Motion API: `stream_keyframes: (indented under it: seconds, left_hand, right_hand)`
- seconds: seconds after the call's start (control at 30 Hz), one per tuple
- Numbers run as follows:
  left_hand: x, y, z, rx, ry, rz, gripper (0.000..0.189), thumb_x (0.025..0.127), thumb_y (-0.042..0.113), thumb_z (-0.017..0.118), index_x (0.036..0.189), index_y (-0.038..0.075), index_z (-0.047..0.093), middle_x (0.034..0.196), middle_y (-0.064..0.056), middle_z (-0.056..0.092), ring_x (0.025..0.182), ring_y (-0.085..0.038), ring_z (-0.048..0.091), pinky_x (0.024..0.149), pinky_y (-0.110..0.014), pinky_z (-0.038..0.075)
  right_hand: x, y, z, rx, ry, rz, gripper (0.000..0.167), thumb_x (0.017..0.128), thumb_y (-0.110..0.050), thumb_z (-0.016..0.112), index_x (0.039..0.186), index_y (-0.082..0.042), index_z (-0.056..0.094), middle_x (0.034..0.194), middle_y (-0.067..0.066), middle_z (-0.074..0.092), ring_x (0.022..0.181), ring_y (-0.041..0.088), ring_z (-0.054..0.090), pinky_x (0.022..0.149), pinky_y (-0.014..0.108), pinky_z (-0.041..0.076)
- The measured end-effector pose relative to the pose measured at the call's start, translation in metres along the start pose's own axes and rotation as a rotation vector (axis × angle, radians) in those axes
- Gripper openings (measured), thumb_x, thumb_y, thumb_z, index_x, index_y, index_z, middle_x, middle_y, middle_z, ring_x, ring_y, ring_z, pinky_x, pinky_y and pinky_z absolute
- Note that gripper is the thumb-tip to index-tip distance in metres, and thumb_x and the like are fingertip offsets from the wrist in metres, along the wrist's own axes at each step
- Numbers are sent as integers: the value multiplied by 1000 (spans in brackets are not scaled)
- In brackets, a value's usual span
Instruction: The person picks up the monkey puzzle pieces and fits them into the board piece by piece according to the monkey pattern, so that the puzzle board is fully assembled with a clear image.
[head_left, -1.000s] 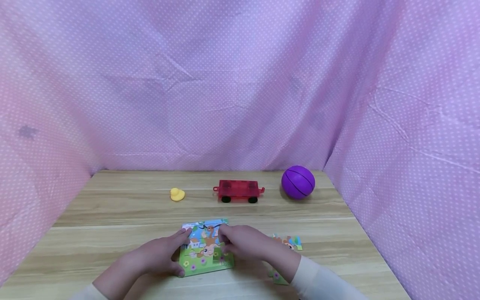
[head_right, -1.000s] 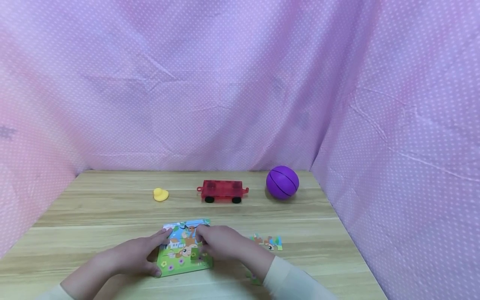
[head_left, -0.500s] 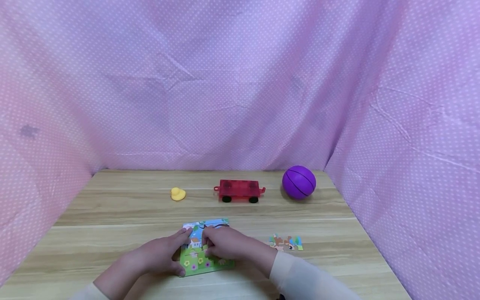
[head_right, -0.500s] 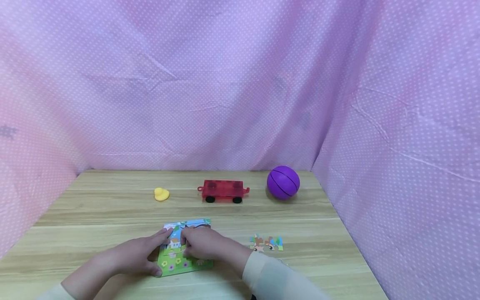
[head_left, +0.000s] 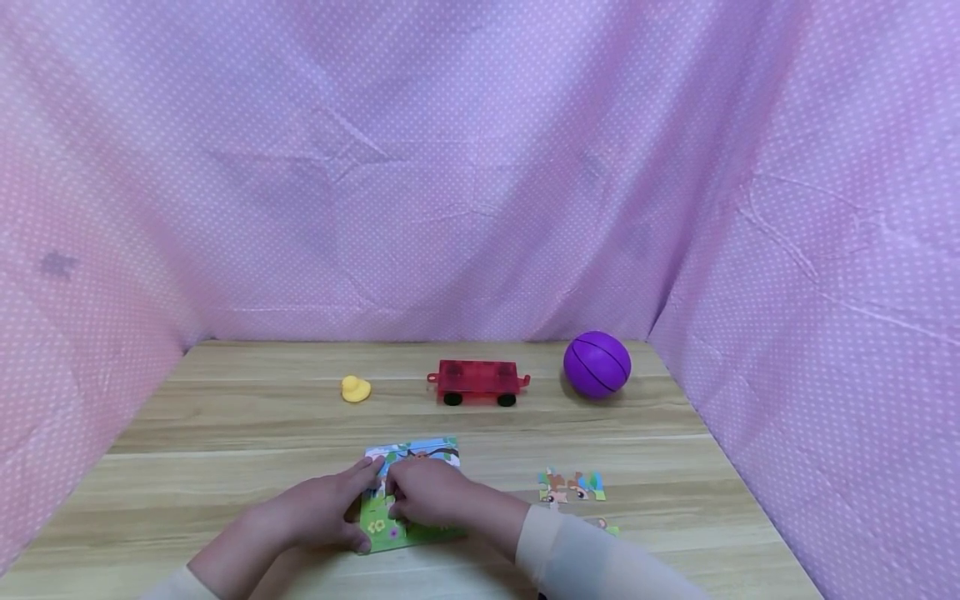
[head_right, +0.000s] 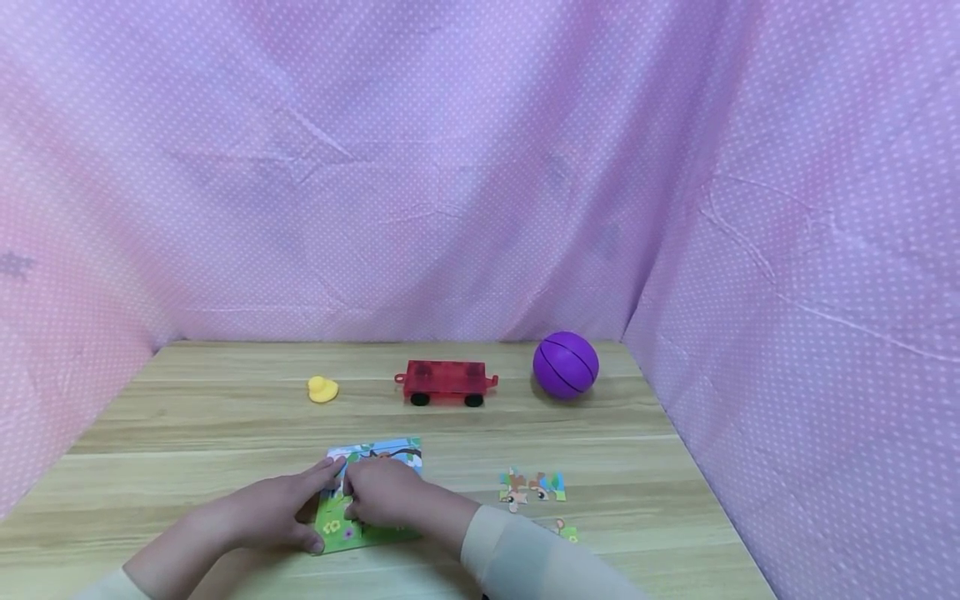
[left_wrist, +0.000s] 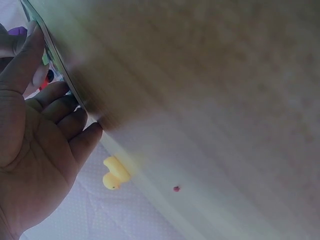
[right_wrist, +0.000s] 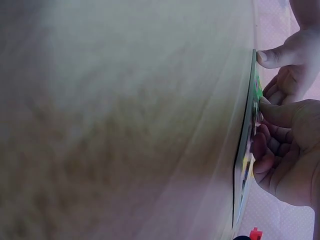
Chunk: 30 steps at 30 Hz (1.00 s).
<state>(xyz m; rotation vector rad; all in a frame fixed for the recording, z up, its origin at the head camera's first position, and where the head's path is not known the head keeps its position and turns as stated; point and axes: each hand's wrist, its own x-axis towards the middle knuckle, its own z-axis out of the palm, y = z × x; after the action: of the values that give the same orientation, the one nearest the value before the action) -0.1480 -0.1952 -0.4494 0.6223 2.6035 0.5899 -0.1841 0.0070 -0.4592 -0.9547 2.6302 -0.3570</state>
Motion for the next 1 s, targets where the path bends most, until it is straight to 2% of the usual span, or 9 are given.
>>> stream_keyframes:
  seconds: [0.2, 0.43, 0.77, 1.0]
  left_hand:
    - [0, 0, 1, 12, 8, -4, 109, 71, 55, 81, 156, 12, 26, 159, -15, 30, 131, -31, 51, 103, -56, 43]
    - [0, 2, 1, 7, 19, 21, 109, 71, 55, 81, 156, 12, 27, 160, -16, 29, 131, -30, 50, 103, -54, 43]
    - [1, 1, 0, -13, 2, -5, 107, 71, 52, 82, 155, 11, 29, 158, -18, 31, 132, -33, 49, 104, -57, 41]
    - [0, 2, 0, -9, 9, 1, 108, 71, 53, 82, 155, 11, 28, 159, -18, 30, 132, -32, 49, 103, -57, 42]
  right_hand:
    - [2, -3, 2, -12, 7, -12, 14, 88, -35, 73, 96, -25, 68, 75, -17, 55, 69, 0, 50, 68, 19, 45]
    - [3, -5, 0, 18, -29, 33, 13, 88, -33, 74, 88, -24, 64, 72, -15, 56, 67, 2, 52, 63, 19, 44]
    - [9, -7, 3, -4, -29, -9, 12, 89, -35, 73, 94, -25, 67, 73, -16, 57, 67, 0, 51, 65, 17, 43]
    - [8, -11, 7, 13, -1, 18, 13, 89, -38, 71, 93, -26, 66, 76, -18, 57, 67, 1, 52, 63, 18, 43]
